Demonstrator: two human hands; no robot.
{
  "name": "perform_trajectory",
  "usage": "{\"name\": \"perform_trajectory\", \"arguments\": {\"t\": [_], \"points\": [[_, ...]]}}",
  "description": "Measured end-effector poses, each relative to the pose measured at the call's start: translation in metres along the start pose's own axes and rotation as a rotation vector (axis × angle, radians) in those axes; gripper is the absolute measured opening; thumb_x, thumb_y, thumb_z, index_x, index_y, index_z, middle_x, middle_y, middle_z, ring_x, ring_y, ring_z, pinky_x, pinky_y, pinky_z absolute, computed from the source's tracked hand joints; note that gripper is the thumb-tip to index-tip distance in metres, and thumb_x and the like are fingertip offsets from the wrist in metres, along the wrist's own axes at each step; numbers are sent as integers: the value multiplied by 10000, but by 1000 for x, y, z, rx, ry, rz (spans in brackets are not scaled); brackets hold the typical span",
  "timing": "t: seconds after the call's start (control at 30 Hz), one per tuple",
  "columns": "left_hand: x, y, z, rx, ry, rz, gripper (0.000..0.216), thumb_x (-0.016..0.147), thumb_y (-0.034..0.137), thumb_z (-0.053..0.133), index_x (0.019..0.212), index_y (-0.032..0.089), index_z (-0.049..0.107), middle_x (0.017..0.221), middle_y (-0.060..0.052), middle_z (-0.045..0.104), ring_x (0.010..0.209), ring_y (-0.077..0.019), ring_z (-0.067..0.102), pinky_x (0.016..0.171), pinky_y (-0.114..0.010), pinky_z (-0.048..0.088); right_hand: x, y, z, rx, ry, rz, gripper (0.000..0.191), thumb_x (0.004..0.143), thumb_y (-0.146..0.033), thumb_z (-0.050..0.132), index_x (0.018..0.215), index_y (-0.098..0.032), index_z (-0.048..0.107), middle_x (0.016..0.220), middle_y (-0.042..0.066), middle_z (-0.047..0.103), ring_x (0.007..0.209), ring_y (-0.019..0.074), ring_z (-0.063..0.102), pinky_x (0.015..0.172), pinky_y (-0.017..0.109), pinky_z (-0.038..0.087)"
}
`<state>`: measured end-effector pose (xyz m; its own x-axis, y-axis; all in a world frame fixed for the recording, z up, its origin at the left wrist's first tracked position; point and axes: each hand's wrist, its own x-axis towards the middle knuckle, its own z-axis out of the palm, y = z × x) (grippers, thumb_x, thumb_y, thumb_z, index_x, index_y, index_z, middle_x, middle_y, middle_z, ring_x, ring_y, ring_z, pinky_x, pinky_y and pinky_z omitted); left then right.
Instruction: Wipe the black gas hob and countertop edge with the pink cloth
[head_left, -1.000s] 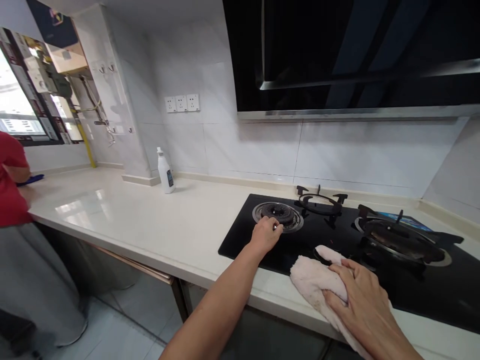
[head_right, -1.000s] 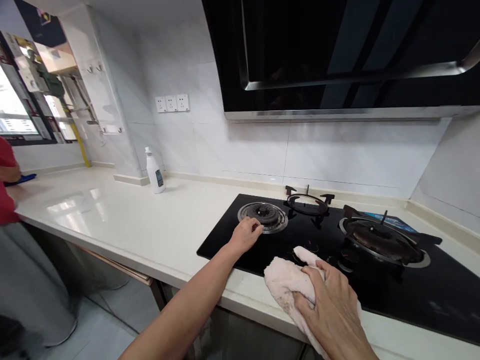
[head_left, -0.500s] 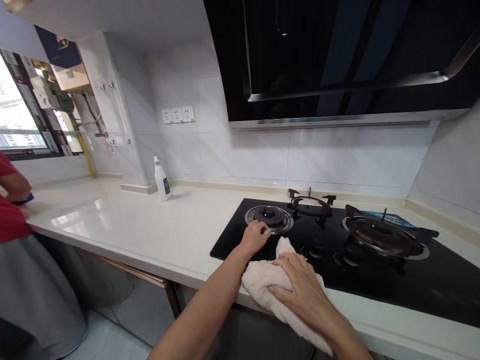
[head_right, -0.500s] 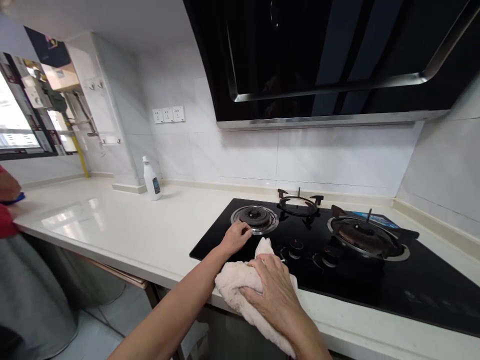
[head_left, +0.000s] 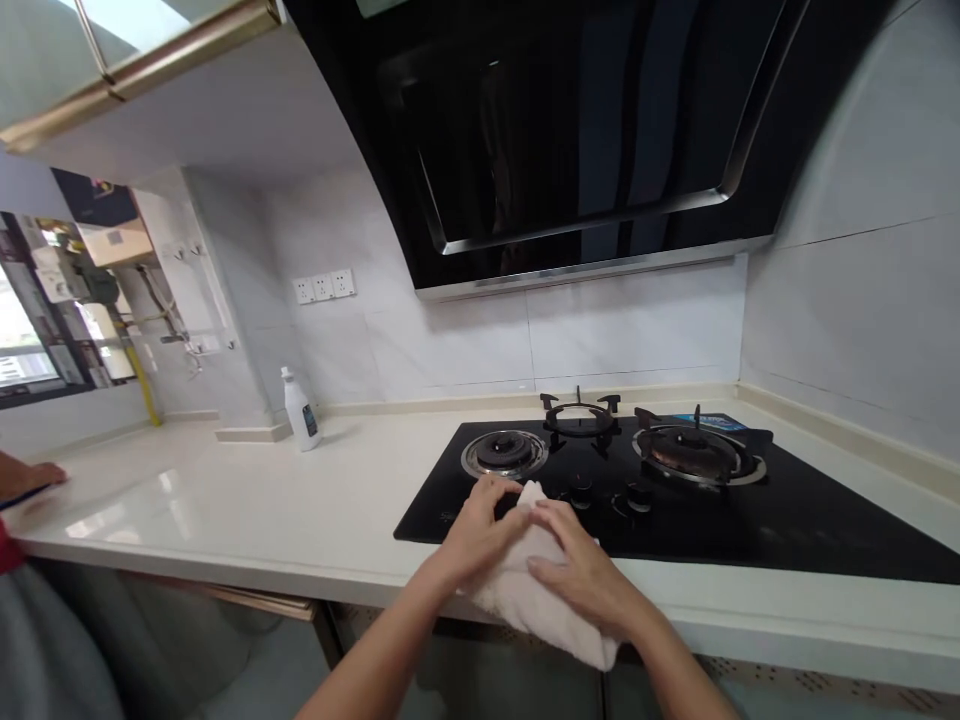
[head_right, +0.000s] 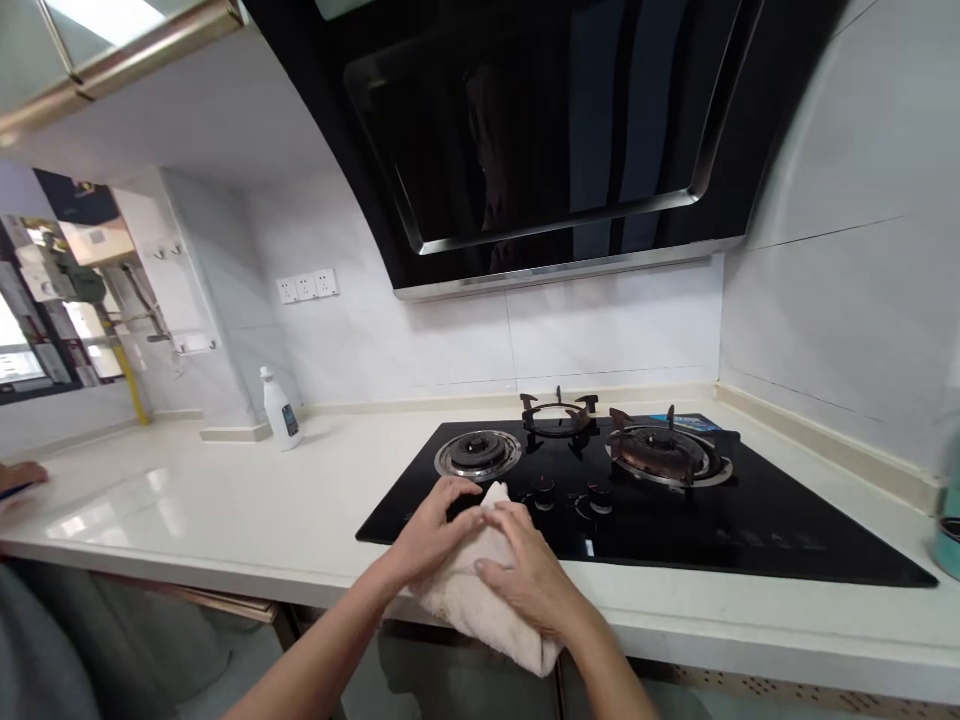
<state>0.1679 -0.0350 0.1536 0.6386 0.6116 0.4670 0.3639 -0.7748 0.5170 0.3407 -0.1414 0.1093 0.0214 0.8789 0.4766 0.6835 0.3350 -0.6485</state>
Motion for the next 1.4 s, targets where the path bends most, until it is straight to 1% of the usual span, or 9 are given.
{"name": "perform_trajectory", "arguments": {"t": [0.1,0.2,0.33,0.47,0.7,0.87,1.07,1.27,1.4], "points": [[-21,13,14,183,-113,-7,516,846,464,720,1316,274,625,1411,-98,582,1318,-321,514,1115,-514,387,-16,27,-21,-13,176,58,318,931,-417,473,1164,-260,621,1176,38,674,1078,167,632,948,310,490],[-31,19,26,271,-194,-33,721,746,515,821,1385,296,569,1453,-95,569,1331,-340,507,1110,-534,382,-45,56,-54,-96,374,140,361,959,-526,413,940,-258,653,955,37,702,888,192,653,810,338,502],[-34,31,36,294,-174,-50,853,642,527,893,1389,275,567,1486,-119,541,1350,-354,491,1107,-514,392,-106,92,-89,-242,634,218,426,903,-601,443,900,-240,670,1003,99,719,980,289,656,922,466,459],[-29,47,54,279,-151,10,860,619,545,906,1365,253,592,1482,-131,541,1364,-360,477,1119,-504,390,-150,117,-89,-698,846,145,429,955,-508,381,1011,-208,683,1101,127,725,1071,334,644,1027,543,402],[-7,97,116,219,-137,148,823,673,715,811,1333,267,609,1476,-103,545,1330,-363,485,1101,-545,407,-152,128,-73,-964,904,1,266,965,-301,403,1050,-175,621,1085,150,705,1055,315,630,970,511,441],[13,135,151,126,-257,313,823,854,759,577,1514,288,433,1676,-80,296,1532,-356,232,1213,-635,218,-164,146,-82,-984,824,-214,276,915,-262,419,1139,-192,566,1134,162,676,1087,317,612,955,511,431],[29,133,155,77,-386,305,803,828,788,572,1470,314,487,1506,-97,518,1451,-331,374,1167,-613,296,-176,160,-90,-1036,750,-292,341,866,-183,412,1186,-166,529,1182,188,664,1103,336,605,947,519,428],[14,123,154,100,-264,230,670,786,758,653,1279,305,631,1276,-73,619,1265,-320,509,1073,-559,413,-170,154,-97,-1107,728,-377,325,907,-184,383,1179,-145,558,1114,186,707,1033,319,633,903,481,442],[0,111,142,144,-171,211,541,796,660,706,1197,300,664,1237,-50,639,1213,-299,537,1019,-495,449,-169,151,-95,-1061,764,-294,303,946,-247,409,1167,-164,598,1082,132,735,1006,296,661,928,475,432]]}}
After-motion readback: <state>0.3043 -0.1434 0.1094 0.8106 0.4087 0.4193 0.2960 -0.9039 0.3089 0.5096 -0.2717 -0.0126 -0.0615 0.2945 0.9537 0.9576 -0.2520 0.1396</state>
